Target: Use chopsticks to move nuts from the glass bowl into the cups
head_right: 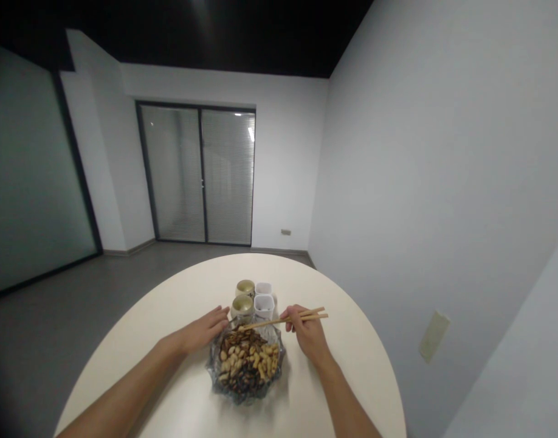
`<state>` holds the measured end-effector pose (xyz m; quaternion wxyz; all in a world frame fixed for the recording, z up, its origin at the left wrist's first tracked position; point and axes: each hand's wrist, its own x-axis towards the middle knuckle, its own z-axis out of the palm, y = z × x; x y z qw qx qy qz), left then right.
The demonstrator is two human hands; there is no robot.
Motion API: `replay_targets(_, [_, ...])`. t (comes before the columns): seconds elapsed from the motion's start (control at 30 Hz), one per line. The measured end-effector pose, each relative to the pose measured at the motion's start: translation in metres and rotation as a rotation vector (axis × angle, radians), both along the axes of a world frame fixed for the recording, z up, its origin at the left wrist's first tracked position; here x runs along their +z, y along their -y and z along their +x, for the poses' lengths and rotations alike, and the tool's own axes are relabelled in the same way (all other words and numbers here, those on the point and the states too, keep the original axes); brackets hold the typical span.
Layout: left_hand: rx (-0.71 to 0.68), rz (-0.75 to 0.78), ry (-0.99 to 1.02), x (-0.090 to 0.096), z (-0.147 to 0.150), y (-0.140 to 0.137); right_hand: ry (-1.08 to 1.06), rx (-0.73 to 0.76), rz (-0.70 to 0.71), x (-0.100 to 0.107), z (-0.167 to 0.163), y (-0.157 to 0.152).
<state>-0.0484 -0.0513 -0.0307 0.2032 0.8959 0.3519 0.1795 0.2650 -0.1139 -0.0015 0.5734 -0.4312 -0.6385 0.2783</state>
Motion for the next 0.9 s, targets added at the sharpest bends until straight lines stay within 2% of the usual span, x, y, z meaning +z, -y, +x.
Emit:
replay_targets(0.37, [0.017,0.035,0.004,-0.0033,-0.0005,-0.0012,0.040,-0.009,0.000,0.0020,0.0010,-0.0001])
replay_targets(0.67, [0.029,0.020,-0.006,0.0054,0.0023,0.0047,0.018,0.004,-0.020,0.0038,-0.0010,0.0029])
replay_targets(0.9, [0.019,0.019,-0.003,0.0007,0.0010,0.0015,0.022,0.000,-0.006,0.0040,-0.0012,0.0022])
